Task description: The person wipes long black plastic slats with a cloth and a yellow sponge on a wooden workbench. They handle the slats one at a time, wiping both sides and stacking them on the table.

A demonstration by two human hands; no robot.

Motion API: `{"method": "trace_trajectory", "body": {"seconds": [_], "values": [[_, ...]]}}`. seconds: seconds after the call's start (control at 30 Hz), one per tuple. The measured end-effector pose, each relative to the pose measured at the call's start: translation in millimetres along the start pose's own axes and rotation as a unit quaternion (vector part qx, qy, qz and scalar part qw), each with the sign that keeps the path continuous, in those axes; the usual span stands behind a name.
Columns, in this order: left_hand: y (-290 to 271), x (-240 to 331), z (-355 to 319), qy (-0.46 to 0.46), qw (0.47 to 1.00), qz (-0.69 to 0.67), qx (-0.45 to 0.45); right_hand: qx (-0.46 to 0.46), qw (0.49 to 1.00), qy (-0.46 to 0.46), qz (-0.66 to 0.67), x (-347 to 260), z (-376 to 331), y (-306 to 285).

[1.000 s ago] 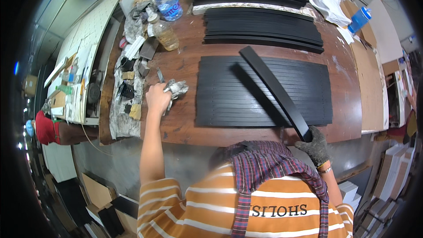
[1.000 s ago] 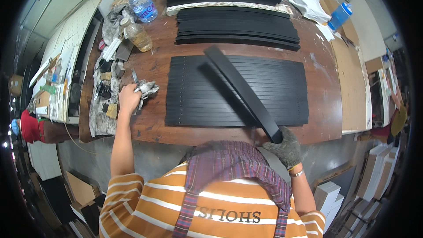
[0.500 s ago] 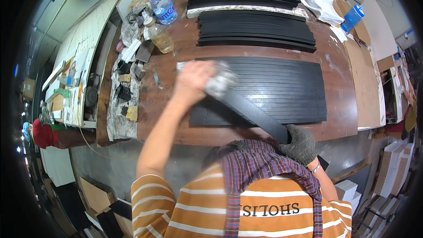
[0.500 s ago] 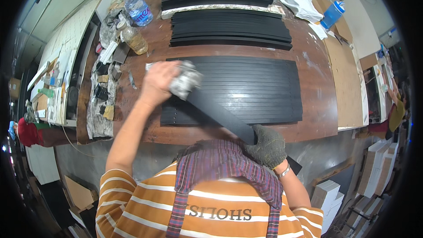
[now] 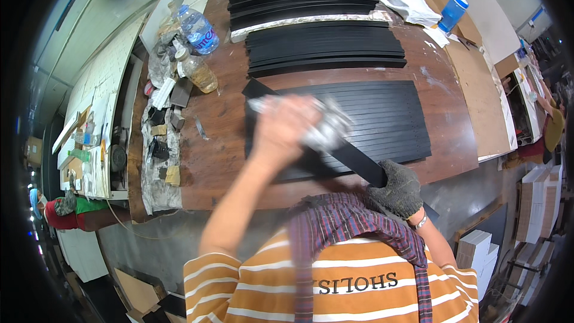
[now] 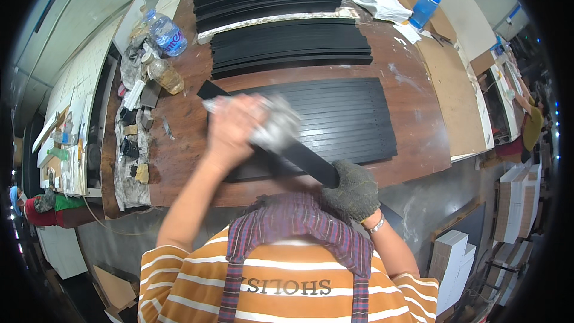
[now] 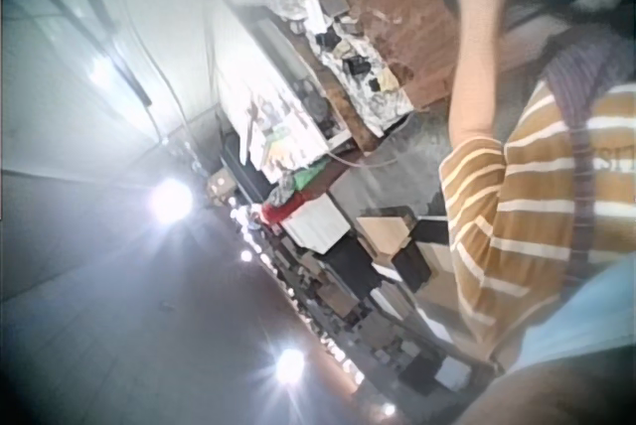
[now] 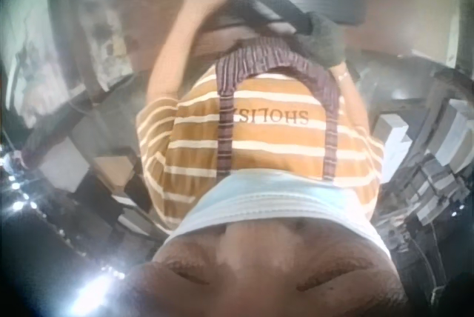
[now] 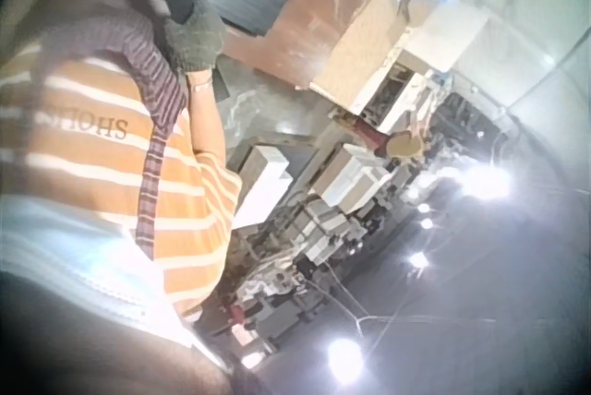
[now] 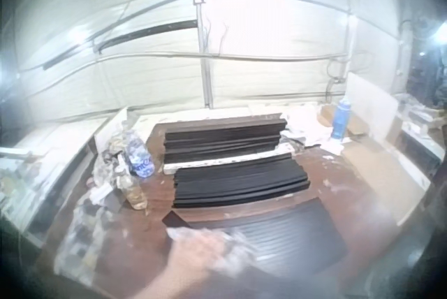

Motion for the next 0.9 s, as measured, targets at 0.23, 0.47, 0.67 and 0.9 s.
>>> {"method": "trace_trajectory", "body": {"seconds": [0.23, 0.47, 0.67, 0.9], "values": [[-3.5, -156.6, -63.1, -0.288, 0.944, -0.089, 0.132, 0.06, 0.998, 0.012, -0.007, 6.2, -14.2, -16.3], [17.6, 38.9, 37.8, -0.274, 0.504, -0.816, 0.071, 0.2, 0.974, -0.025, 0.102, -38.1, 32.5, -14.7], [-43.2, 21.1, 115.8, -0.222, 0.602, -0.766, 0.021, 0.193, 0.963, -0.096, 0.164, -71.8, 55.8, -54.4], [-56.2, 82.2, 115.6, -0.08, 0.98, -0.173, -0.059, 0.221, 0.569, -0.057, 0.79, -34.3, 99.1, -114.3]]}}
Point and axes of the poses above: each hand's wrist, its own z-axis towards the middle knuckle, its own y-axis out of the palm, x = y × z, the point moved 6 cm from there along z, towards the middle knuckle
